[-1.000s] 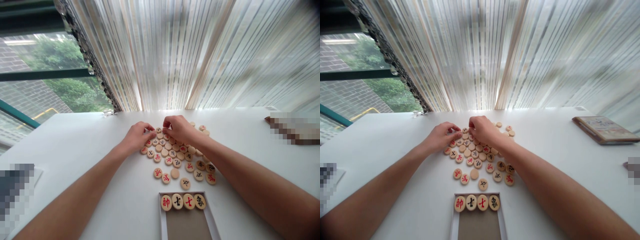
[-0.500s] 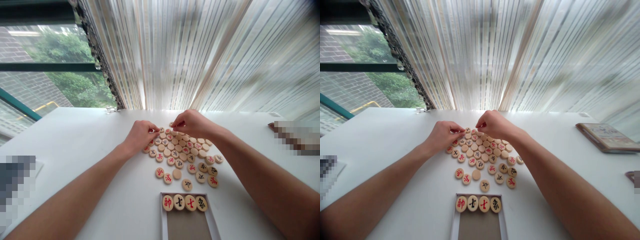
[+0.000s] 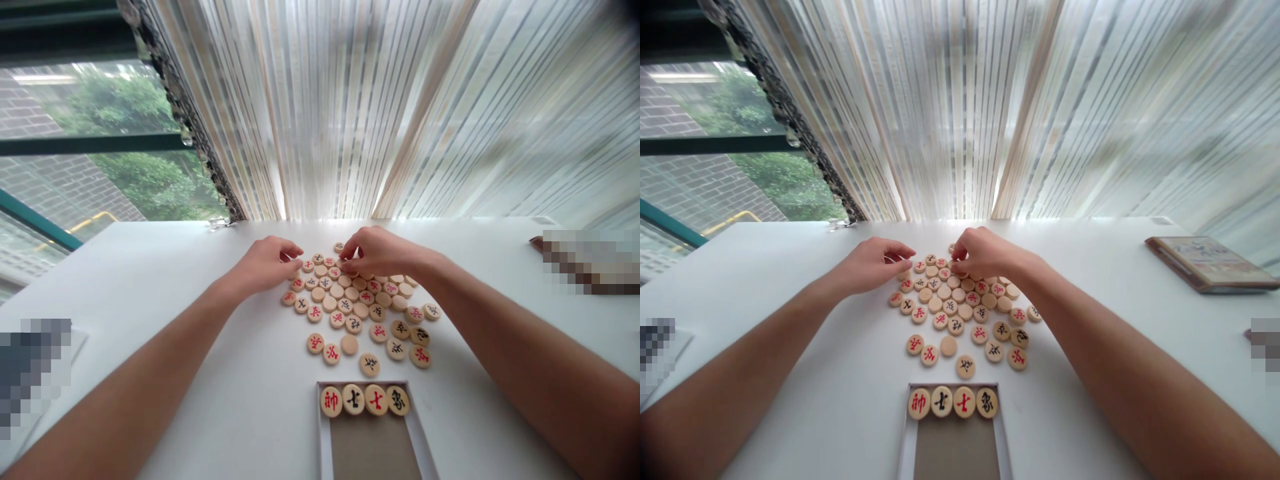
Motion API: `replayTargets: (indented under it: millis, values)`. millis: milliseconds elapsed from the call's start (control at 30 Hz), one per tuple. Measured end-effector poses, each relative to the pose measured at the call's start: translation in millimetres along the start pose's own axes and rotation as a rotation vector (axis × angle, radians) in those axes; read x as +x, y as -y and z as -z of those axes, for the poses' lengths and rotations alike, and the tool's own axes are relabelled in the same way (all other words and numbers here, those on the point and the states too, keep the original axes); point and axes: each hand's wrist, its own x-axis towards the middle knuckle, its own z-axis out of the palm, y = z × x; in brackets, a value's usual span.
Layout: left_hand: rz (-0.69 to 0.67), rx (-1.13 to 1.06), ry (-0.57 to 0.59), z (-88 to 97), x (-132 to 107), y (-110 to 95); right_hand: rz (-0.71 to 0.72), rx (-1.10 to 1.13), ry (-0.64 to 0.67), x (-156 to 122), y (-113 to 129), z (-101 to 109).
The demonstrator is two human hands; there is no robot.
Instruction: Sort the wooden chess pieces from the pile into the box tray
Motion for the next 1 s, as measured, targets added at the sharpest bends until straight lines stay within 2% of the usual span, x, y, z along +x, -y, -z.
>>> replayTargets:
  millis: [133,233,400,667,767,1000]
  values:
    - [0.039,0.024,0.07,8.5,2.9,11.5,0.02,0.014,-0.014,3.2,-0.4,-6.7]
    - [0.015,0.036,0.102,9.6,2.6,15.0,0.026,0.029,-0.041,3.7,0.1,-9.7]
    - [-0.046,0.039,0.136,9.3,2.3,14.9,0.021,0.044,-0.101,4.3,-1.3,-10.9]
    - [-0.049,0.009,0.18,10.4,0.7,11.7,0.064,0.055,-0.161,2.1,-3.9,-8.2]
    - [-0.059,-0.008,0.15,8.1,-1.7,9.1,0.076,0.054,-0.16,-0.1,-2.9,-6.5]
    - [-0.065,0.006,-0.02,-0.7,-4.7,-1.1,0.112,0.035,-0.127,-3.4,0.6,-3.7]
